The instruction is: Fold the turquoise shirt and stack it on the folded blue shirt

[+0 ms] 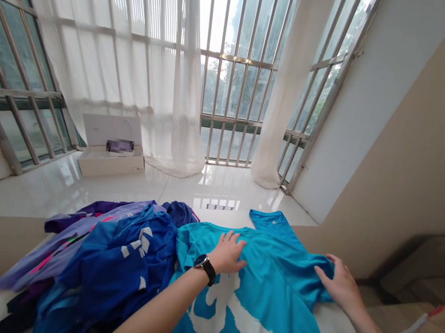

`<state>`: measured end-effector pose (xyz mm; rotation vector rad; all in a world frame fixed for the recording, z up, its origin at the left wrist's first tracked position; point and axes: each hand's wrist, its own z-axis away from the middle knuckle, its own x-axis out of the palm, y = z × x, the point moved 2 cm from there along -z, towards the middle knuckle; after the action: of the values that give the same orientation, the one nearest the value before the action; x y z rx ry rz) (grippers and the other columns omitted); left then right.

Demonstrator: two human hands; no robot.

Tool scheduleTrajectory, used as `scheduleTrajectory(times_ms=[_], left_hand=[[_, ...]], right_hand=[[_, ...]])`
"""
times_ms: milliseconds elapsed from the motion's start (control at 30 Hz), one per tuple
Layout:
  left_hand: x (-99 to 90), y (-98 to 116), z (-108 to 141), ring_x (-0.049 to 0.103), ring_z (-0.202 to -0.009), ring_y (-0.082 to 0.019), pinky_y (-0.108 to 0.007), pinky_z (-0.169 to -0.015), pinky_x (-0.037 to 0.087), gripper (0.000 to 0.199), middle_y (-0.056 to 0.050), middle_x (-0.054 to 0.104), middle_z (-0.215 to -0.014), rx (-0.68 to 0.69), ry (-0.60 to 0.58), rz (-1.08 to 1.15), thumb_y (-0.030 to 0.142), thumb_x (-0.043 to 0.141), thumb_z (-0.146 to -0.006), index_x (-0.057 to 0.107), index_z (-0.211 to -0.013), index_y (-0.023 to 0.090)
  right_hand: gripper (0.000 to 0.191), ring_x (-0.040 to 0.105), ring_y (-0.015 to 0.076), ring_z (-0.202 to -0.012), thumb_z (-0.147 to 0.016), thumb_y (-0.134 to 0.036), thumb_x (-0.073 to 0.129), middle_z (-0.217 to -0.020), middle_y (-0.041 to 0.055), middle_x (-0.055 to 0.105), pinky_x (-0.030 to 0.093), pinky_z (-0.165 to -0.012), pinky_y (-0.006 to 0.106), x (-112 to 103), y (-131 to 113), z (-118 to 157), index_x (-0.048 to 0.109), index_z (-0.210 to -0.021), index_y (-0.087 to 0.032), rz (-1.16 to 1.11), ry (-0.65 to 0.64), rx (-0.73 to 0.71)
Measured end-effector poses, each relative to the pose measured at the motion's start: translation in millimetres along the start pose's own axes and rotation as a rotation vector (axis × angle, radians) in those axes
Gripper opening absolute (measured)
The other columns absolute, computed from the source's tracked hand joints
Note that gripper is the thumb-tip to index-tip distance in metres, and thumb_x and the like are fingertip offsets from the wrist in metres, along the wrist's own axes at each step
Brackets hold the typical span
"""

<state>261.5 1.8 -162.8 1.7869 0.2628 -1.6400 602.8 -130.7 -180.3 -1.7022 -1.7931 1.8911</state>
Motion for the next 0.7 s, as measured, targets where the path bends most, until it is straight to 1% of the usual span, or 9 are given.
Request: scheduleTrajectory(times_ms=[33, 100, 133, 200, 300, 400, 467, 567, 700], left_hand=[[-7.3, -4, 11, 0.017, -0.147, -0.04, -0.061, -0.117, 0.018, 0.065, -0.017, 0.03, -0.157, 0.012, 0.002, -0.055, 0.05, 0.053, -0.089, 0.043, -0.145, 0.019], [-21.6, -11, 33, 0.02, -0.146, -0.041, -0.062, -0.116, 0.019, 0.06, -0.018, 0.037, -0.153, 0.018, 0.005, -0.168, 0.049, 0.058, -0.087, 0.05, -0.138, 0.018], [-28.4, -15, 44, 0.024, -0.144, -0.041, -0.062, -0.115, 0.022, 0.058, -0.018, 0.041, -0.15, 0.002, 0.001, -0.222, 0.049, 0.061, -0.085, 0.054, -0.134, 0.018], [-40.1, -23, 64, 0.035, -0.137, -0.042, -0.061, -0.11, 0.031, 0.055, -0.019, 0.052, -0.139, -0.055, -0.044, -0.319, 0.048, 0.068, -0.08, 0.061, -0.124, 0.017], [-52.4, -35, 82, 0.053, -0.118, -0.041, -0.056, -0.096, 0.046, 0.045, -0.019, 0.064, -0.117, -0.122, -0.154, -0.387, 0.039, 0.075, -0.074, 0.066, -0.111, 0.014], [-63.1, -45, 92, 0.061, -0.104, -0.036, -0.046, -0.084, 0.053, 0.03, -0.017, 0.068, -0.107, -0.098, -0.181, -0.363, 0.024, 0.071, -0.076, 0.068, -0.104, 0.015], [-72.8, -50, 97, 0.064, -0.1, -0.032, -0.039, -0.081, 0.054, 0.025, -0.013, 0.069, -0.105, -0.058, -0.159, -0.325, 0.019, 0.068, -0.077, 0.069, -0.102, 0.018], [-93.1, -58, 104, 0.065, -0.098, -0.026, -0.032, -0.083, 0.052, 0.022, -0.007, 0.07, -0.103, -0.011, -0.073, -0.25, 0.015, 0.061, -0.081, 0.071, -0.1, 0.022], [-125.6, -71, 116, 0.065, -0.092, -0.022, -0.029, -0.083, 0.05, 0.023, -0.005, 0.071, -0.099, 0.01, 0.08, -0.16, 0.013, 0.05, -0.086, 0.071, -0.093, 0.02]], right_hand=[[0.06, 0.053, 0.0449, -0.118, -0.054, -0.053, 0.06, -0.11, 0.0202, 0.064, 0.04, -0.102, 0.06, 5, 6, 11, 0.059, -0.102, -0.018, 0.052, 0.01, -0.012], [0.065, 0.051, 0.0463, -0.123, -0.062, -0.059, 0.052, -0.116, 0.0231, 0.062, 0.04, -0.101, 0.062, 15, 19, 36, 0.059, -0.11, -0.015, 0.231, 0.065, -0.081], [0.066, 0.05, 0.0456, -0.124, -0.068, -0.061, 0.047, -0.12, 0.0235, 0.06, 0.041, -0.1, 0.061, 21, 25, 49, 0.059, -0.114, -0.015, 0.301, 0.099, -0.123], [0.065, 0.05, 0.0436, -0.125, -0.077, -0.063, 0.041, -0.13, 0.0228, 0.055, 0.042, -0.101, 0.06, 34, 31, 74, 0.061, -0.116, -0.016, 0.372, 0.139, -0.212], [0.058, 0.055, 0.0385, -0.122, -0.084, -0.061, 0.037, -0.132, 0.0184, 0.055, 0.044, -0.102, 0.055, 51, 29, 101, 0.065, -0.112, -0.019, 0.359, 0.064, -0.314], [0.055, 0.059, 0.0355, -0.116, -0.085, -0.059, 0.036, -0.127, 0.0155, 0.061, 0.047, -0.099, 0.052, 60, 24, 111, 0.066, -0.111, -0.02, 0.321, -0.047, -0.308], [0.058, 0.058, 0.0365, -0.117, -0.084, -0.06, 0.037, -0.127, 0.0165, 0.061, 0.047, -0.1, 0.053, 60, 23, 110, 0.066, -0.112, -0.019, 0.312, -0.065, -0.275], [0.065, 0.055, 0.0394, -0.121, -0.083, -0.063, 0.035, -0.133, 0.0188, 0.056, 0.046, -0.101, 0.054, 59, 24, 108, 0.065, -0.117, -0.016, 0.32, -0.038, -0.228], [0.066, 0.052, 0.0406, -0.124, -0.083, -0.064, 0.035, -0.134, 0.019, 0.054, 0.046, -0.101, 0.055, 60, 28, 108, 0.064, -0.118, -0.017, 0.335, -0.025, -0.213]])
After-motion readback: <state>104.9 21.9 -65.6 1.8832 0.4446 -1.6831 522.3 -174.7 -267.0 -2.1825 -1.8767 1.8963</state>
